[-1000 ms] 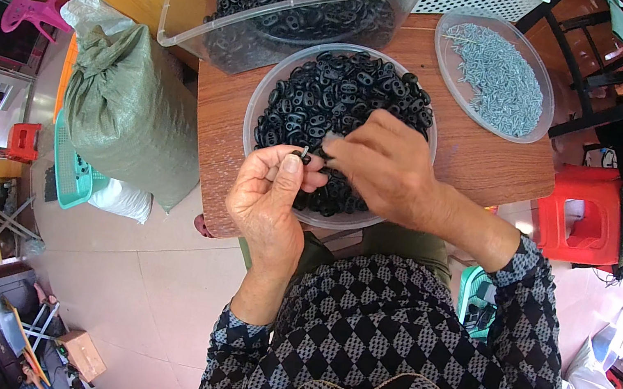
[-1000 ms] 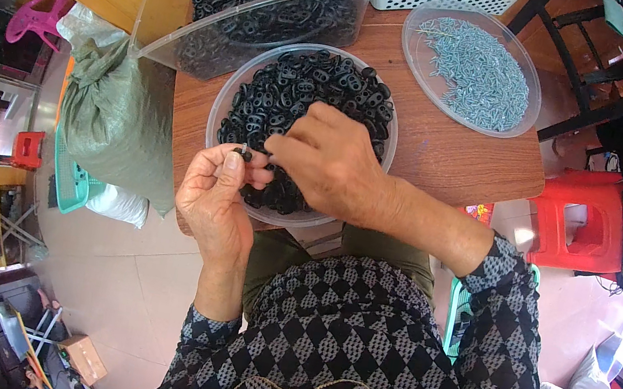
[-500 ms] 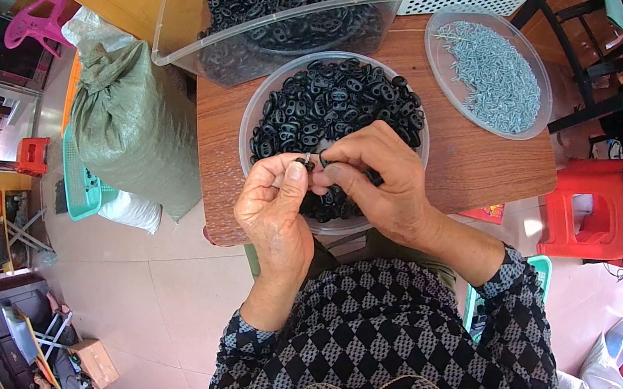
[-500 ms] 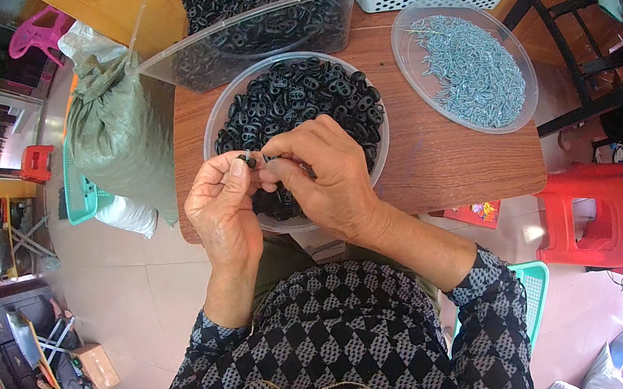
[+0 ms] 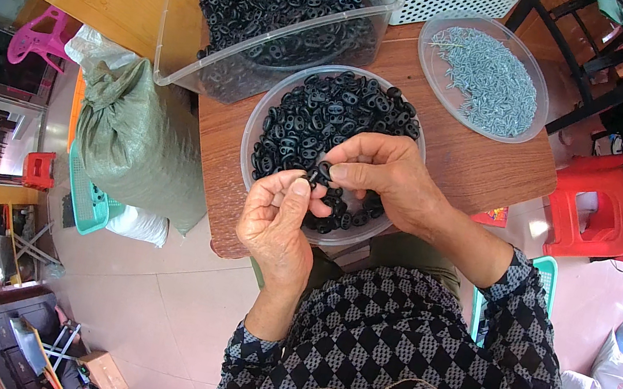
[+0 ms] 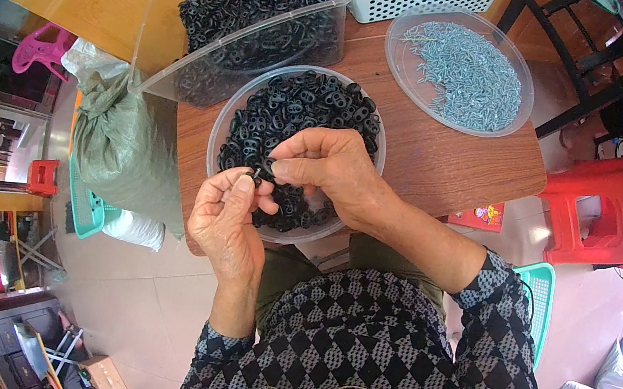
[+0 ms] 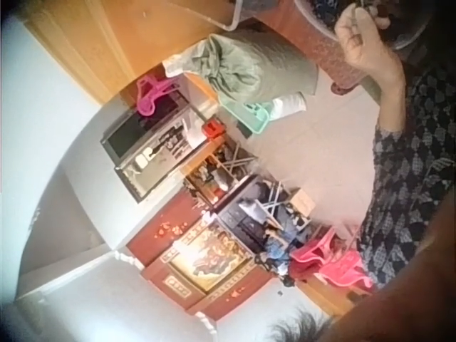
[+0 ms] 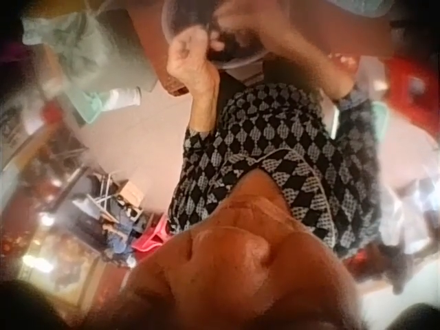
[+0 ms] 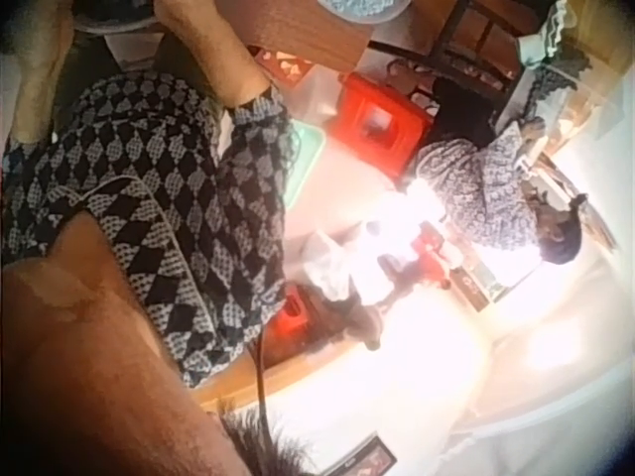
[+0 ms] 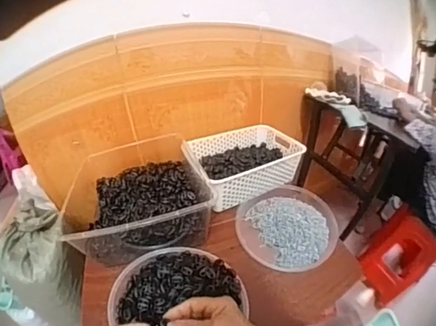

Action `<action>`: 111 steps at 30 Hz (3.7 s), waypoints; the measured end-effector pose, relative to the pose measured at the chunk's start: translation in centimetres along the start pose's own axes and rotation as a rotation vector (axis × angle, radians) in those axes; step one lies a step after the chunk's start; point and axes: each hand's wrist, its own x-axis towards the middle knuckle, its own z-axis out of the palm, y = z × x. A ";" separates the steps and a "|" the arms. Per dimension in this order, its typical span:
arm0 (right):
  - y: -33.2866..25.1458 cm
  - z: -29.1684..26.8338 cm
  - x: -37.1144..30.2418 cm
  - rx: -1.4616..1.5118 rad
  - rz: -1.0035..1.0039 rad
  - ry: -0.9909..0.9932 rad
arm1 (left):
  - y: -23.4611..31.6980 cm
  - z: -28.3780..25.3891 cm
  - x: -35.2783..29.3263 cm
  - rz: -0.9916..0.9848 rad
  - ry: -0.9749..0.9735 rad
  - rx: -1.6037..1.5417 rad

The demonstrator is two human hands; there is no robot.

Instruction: The person assembles plastic cord locks by taking springs and plastic toggle pieces from containers and inserting the springs into the toggle bodies by hand.

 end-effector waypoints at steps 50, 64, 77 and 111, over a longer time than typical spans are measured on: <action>0.9 1.0 -0.2 -0.791 -0.702 0.073 | -0.6 0.1 -0.2 0.024 -0.070 0.168; 1.6 1.9 -0.1 -0.883 -1.004 0.203 | -0.4 -0.1 0.2 -0.097 -0.010 0.000; 2.0 1.5 -0.3 -0.894 -1.017 0.166 | -0.6 -0.3 0.3 0.008 -0.061 0.160; 1.9 1.4 -1.3 -0.571 -0.654 0.101 | -0.1 -1.4 0.6 -0.038 -0.325 0.170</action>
